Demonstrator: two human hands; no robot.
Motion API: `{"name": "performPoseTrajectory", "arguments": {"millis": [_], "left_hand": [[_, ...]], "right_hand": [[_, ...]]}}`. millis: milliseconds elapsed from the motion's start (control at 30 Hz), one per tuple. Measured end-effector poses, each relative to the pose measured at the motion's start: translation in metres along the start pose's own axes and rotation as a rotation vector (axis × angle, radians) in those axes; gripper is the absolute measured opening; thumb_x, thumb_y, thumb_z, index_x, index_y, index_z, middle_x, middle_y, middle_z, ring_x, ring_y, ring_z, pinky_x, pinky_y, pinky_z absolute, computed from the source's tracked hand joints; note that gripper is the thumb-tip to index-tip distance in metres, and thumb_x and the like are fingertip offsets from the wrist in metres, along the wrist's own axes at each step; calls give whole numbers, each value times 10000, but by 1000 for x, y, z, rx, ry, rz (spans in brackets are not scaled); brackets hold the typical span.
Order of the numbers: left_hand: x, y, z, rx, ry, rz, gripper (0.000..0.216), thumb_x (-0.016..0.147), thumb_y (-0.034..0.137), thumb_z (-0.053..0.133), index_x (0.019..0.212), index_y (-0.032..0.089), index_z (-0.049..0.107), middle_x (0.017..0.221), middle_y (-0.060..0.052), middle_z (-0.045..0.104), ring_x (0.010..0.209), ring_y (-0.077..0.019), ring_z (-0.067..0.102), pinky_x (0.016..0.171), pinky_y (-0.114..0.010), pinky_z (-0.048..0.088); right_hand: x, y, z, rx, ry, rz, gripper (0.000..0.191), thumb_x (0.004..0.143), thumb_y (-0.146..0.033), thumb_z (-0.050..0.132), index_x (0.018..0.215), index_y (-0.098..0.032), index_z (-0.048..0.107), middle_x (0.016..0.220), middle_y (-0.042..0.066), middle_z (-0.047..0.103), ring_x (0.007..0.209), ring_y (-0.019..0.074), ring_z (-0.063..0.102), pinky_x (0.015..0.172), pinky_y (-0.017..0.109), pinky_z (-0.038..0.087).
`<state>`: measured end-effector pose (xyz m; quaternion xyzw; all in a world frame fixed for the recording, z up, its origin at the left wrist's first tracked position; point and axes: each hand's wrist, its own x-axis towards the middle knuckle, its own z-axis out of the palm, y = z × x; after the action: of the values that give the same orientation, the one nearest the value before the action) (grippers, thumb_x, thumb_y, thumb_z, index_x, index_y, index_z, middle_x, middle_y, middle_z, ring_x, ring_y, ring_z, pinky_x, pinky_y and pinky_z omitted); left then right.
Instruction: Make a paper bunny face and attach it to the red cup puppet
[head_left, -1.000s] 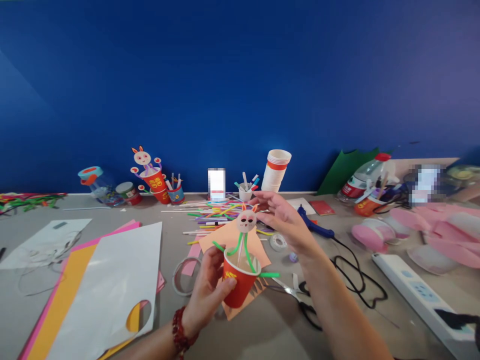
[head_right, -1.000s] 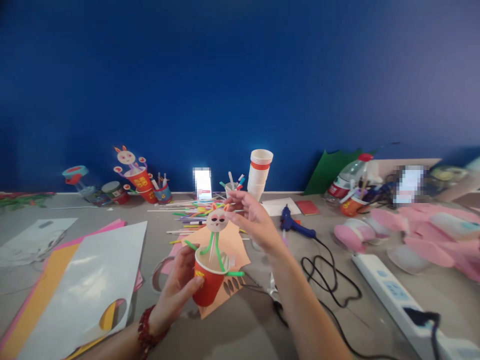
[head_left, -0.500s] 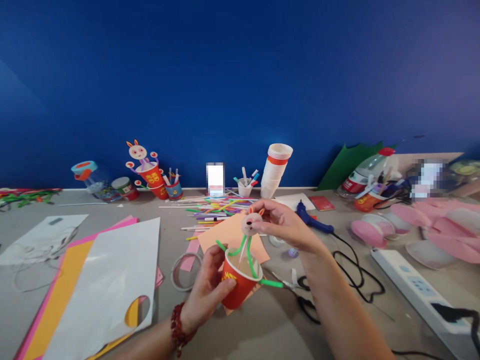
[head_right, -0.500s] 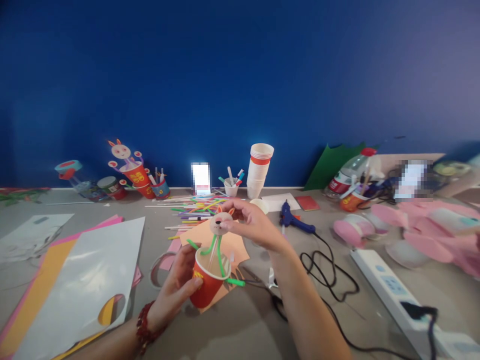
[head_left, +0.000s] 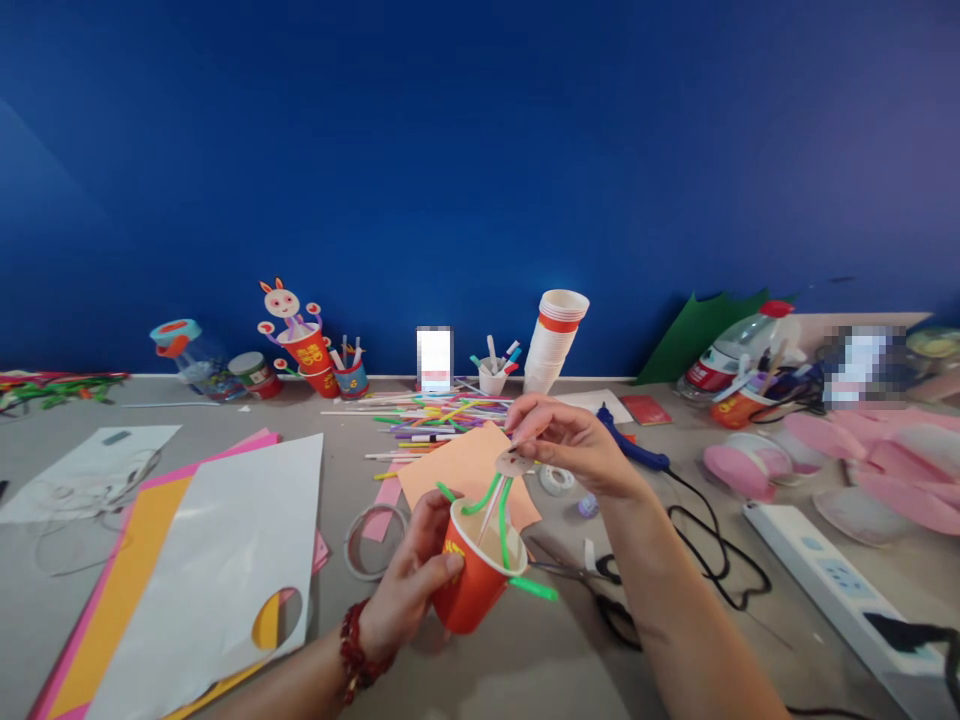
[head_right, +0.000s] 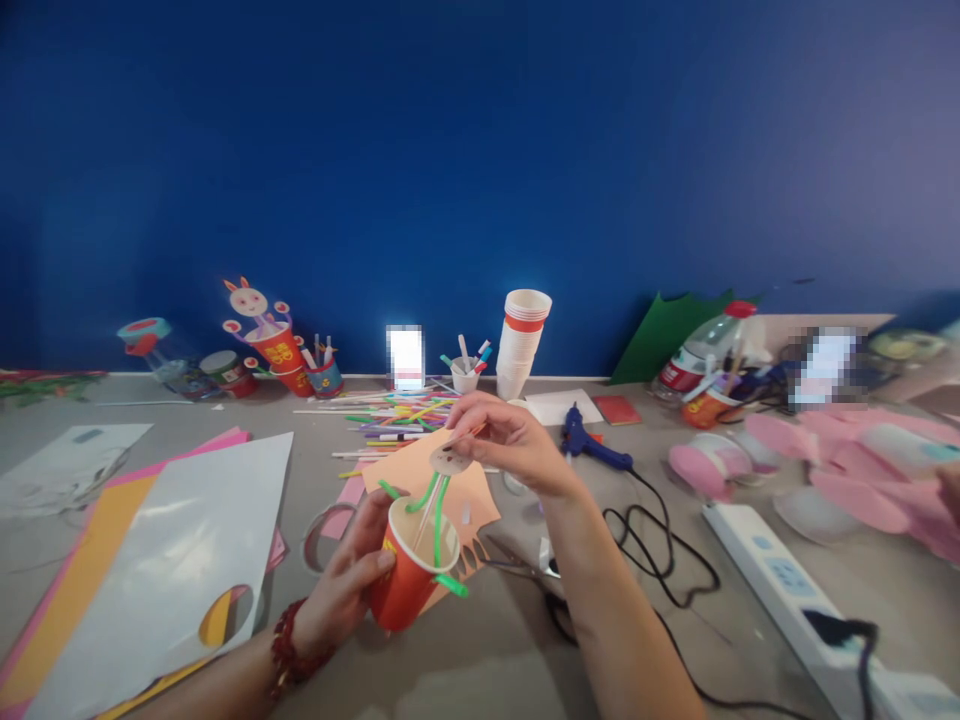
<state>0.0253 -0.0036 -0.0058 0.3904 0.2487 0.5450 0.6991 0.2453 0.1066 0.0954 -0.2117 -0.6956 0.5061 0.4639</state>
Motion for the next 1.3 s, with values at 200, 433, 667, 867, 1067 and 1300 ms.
{"name": "performPoseTrajectory", "arguments": {"millis": [200, 433, 667, 867, 1067, 1300], "left_hand": [[1, 6, 6, 85, -36, 21, 520, 805, 323, 725, 1277, 311, 508, 1364, -69, 525, 1308, -293, 457, 1069, -415, 375], [16, 29, 0, 174, -52, 127, 532, 853, 622, 542, 1185, 207, 570, 1217, -127, 559, 1150, -315, 541, 924, -441, 483], [43, 86, 19, 872, -103, 83, 180, 902, 273, 567, 986, 194, 706, 998, -77, 707, 967, -234, 630, 890, -341, 495], [53, 87, 30, 993, -179, 21, 210, 912, 318, 547, 942, 192, 712, 883, -40, 714, 855, -211, 636, 728, -272, 491], [56, 81, 29, 896, -224, -16, 242, 919, 369, 545, 895, 172, 682, 840, -42, 678, 789, -180, 611, 696, -259, 481], [56, 81, 29, 773, -203, -117, 200, 893, 350, 587, 859, 163, 651, 785, -16, 629, 697, -135, 563, 617, -227, 430]], "right_hand": [[1, 1, 3, 54, -1, 28, 92, 815, -297, 761, 812, -212, 727, 944, 55, 620, 821, 174, 590, 675, 299, 521], [2, 8, 11, 166, -87, 117, 91, 839, -297, 736, 844, -212, 703, 855, 23, 608, 768, 158, 602, 676, 298, 532], [4, 14, 23, 180, -144, 143, 108, 850, -305, 727, 859, -201, 698, 850, 23, 598, 772, 150, 582, 665, 276, 505], [5, 19, 29, 154, -120, 118, 157, 842, -359, 732, 869, -207, 701, 865, 36, 601, 793, 165, 581, 685, 296, 514], [4, 14, 19, 18, -166, -14, 116, 852, -346, 718, 847, -231, 731, 924, 52, 625, 872, 195, 590, 732, 335, 516], [4, 10, 9, -32, -254, -66, 83, 850, -323, 718, 883, -256, 755, 928, 37, 593, 872, 193, 587, 815, 373, 492]]}}
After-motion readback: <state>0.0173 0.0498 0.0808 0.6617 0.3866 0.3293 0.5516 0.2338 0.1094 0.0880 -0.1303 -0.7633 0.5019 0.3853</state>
